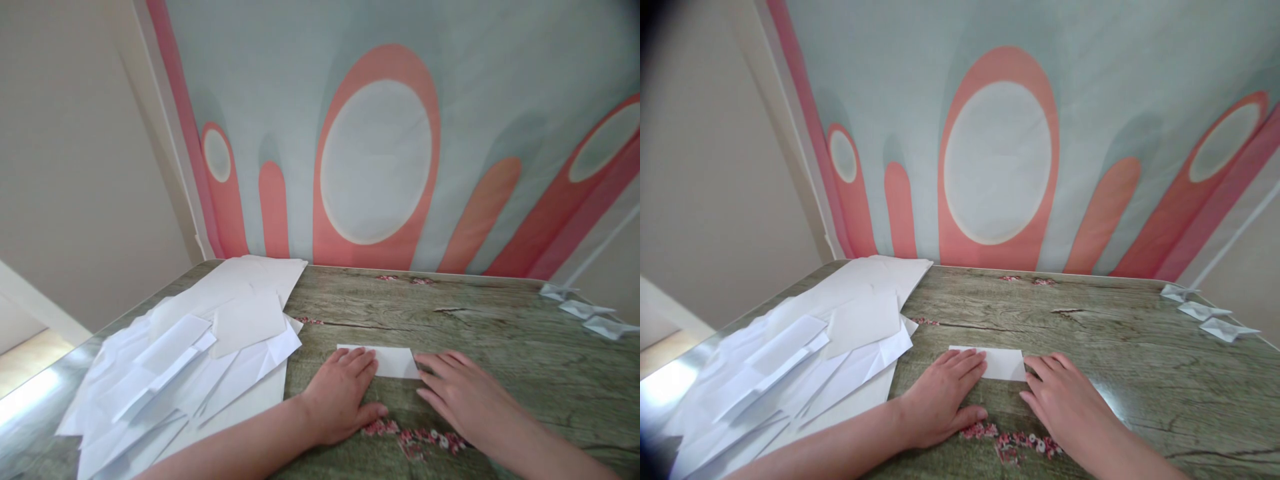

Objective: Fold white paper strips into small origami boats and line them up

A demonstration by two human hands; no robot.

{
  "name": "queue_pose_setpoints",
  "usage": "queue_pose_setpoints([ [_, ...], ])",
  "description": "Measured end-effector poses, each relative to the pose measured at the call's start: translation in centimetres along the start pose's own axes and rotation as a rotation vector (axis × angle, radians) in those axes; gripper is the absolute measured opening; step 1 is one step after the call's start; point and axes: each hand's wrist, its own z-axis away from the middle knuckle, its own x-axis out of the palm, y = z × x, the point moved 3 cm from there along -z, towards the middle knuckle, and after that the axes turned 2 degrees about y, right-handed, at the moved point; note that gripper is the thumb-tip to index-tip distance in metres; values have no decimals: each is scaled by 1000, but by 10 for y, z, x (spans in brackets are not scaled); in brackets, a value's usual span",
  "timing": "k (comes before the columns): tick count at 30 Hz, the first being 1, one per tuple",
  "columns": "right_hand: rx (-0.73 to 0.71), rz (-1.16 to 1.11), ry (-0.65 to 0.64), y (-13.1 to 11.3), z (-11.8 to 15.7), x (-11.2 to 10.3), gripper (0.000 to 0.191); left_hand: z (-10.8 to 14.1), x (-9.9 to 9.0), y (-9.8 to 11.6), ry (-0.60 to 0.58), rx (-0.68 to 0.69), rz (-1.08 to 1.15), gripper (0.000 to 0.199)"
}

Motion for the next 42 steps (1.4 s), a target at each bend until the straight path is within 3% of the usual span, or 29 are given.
queue_pose_setpoints([
  [4,-43,-46,92,-10,-4,8,30,0,-3,2,-5,-11,-10,62],
  [9,-105,-47,87,-17,-4,20,46,0,-7,5,-5,-28,-3,59],
  [26,-92,-28,146,-20,-4,26,41,0,-2,4,-1,31,-43,57],
  [42,-74,0,96,-20,-6,26,38,1,-9,8,30,1,-135,48],
])
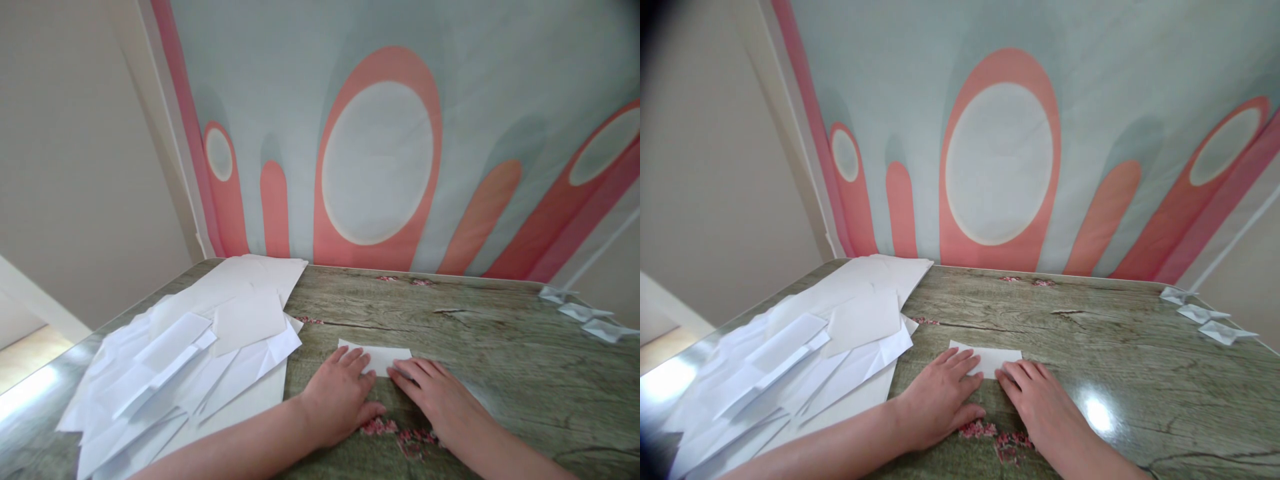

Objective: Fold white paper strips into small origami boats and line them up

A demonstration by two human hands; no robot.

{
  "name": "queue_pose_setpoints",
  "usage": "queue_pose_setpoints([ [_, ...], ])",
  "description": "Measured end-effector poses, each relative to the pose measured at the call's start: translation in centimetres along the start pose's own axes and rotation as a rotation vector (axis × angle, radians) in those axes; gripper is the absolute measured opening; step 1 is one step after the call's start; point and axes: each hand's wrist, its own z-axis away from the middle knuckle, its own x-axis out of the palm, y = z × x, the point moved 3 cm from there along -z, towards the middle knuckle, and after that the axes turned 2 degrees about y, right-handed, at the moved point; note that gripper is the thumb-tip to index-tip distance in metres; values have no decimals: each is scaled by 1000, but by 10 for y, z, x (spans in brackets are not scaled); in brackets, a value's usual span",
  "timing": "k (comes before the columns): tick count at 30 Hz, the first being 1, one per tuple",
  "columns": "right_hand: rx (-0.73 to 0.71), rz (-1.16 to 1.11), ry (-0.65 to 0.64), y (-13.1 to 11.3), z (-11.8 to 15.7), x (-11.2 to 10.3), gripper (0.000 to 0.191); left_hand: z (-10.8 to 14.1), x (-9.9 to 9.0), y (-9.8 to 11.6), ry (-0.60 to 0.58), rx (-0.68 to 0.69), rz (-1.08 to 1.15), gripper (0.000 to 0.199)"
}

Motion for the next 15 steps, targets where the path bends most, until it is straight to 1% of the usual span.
queue_pose_setpoints([
  [5,-5,-8,-3,0,0,0,38,1,-2,3,-10,-51,-97,49],
  [9,-10,6,2,0,0,-1,39,3,-3,3,-44,-103,-213,42],
  [13,-9,-10,-7,-1,-1,-5,39,6,3,2,-47,-120,-306,32],
  [15,-1,-23,-13,-1,-2,-6,39,7,7,1,-62,-113,-328,32],
])
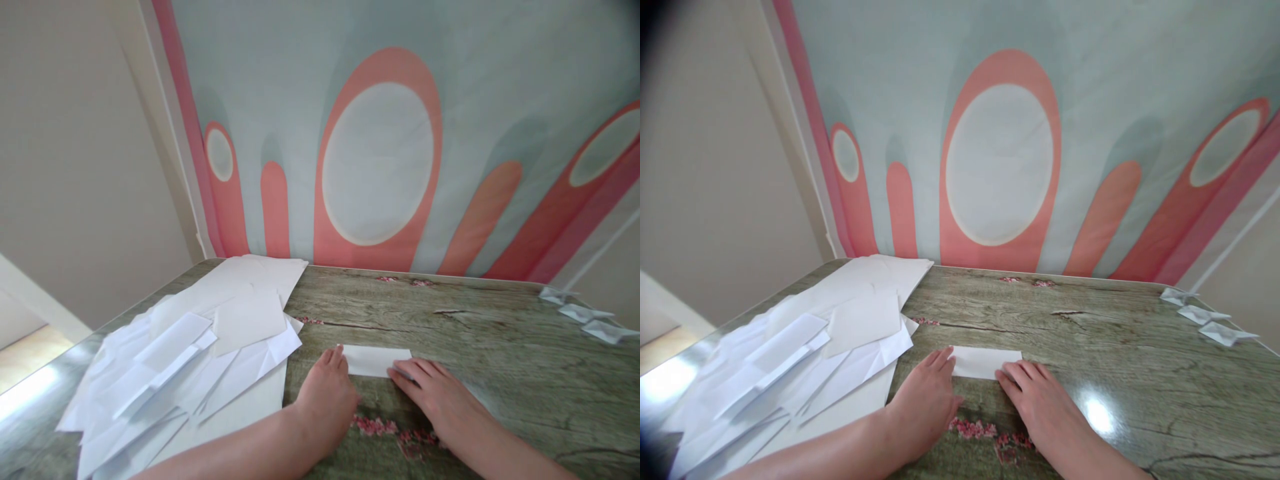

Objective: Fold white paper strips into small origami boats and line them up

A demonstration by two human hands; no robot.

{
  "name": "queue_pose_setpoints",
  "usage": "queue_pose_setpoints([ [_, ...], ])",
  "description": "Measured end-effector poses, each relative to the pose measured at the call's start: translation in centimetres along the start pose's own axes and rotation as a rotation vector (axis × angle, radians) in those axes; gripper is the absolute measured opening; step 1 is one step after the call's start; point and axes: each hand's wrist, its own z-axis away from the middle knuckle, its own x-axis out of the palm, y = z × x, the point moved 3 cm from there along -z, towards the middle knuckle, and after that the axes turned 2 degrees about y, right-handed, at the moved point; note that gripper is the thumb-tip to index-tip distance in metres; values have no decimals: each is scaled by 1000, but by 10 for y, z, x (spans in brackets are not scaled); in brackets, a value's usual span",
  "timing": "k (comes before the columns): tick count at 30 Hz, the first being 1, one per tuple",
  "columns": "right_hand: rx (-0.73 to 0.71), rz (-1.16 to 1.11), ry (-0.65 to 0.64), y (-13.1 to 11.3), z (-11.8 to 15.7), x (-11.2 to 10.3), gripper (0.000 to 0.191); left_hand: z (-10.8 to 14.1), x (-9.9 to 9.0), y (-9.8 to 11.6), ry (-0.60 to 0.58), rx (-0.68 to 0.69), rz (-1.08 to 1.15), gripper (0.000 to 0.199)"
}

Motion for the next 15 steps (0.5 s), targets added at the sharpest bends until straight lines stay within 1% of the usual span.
queue_pose_setpoints([
  [5,1,-32,-19,4,2,3,42,-1,5,0,-51,10,-34,38],
  [10,4,31,-1,12,7,6,28,-1,8,0,-75,16,-23,41],
  [15,22,114,-31,14,10,3,31,1,4,-2,-60,24,-14,35],
])
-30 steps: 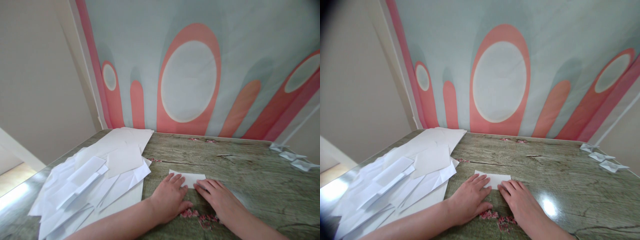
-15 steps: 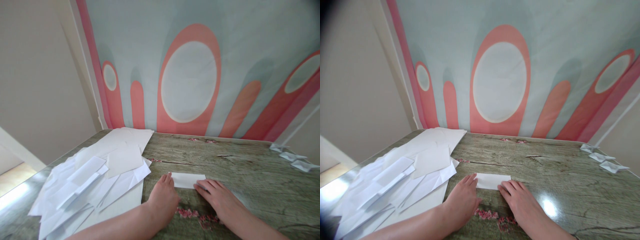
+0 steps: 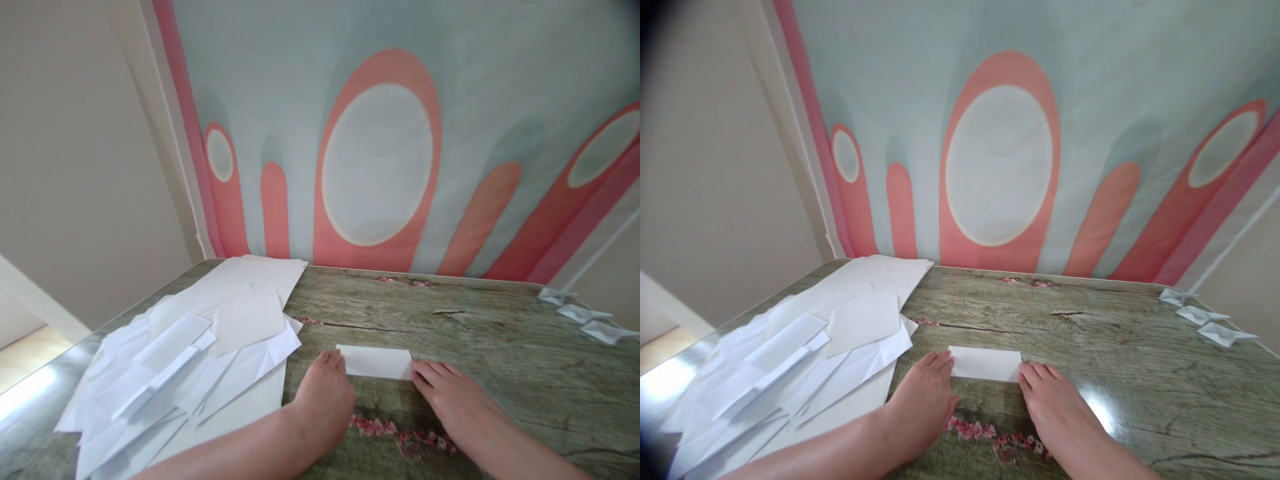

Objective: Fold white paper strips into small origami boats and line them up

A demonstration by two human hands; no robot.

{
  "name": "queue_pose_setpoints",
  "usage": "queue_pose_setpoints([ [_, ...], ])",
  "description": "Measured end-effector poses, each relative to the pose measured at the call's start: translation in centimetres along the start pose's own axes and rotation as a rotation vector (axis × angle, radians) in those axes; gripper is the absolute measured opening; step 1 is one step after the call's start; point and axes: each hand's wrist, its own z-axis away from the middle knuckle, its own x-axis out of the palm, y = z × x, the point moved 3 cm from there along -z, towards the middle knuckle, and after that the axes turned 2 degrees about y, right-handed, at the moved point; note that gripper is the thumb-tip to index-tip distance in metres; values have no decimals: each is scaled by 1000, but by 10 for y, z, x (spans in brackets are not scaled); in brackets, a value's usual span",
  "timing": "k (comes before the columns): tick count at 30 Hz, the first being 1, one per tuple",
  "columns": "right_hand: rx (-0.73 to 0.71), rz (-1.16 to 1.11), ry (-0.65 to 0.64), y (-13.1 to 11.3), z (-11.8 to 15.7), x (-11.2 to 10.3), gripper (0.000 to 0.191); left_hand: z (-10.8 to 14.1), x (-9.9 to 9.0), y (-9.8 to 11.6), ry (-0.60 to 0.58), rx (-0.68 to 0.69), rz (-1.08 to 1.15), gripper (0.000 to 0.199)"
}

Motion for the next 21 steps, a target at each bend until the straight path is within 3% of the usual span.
queue_pose_setpoints([
  [7,1,50,-7,-3,-1,-1,33,5,-13,-12,-78,54,67,28],
  [14,36,98,-21,-5,4,5,34,5,-8,-10,-66,53,40,31],
  [21,112,-141,-6,8,-4,-6,33,3,-4,-6,-66,67,-14,31],
])
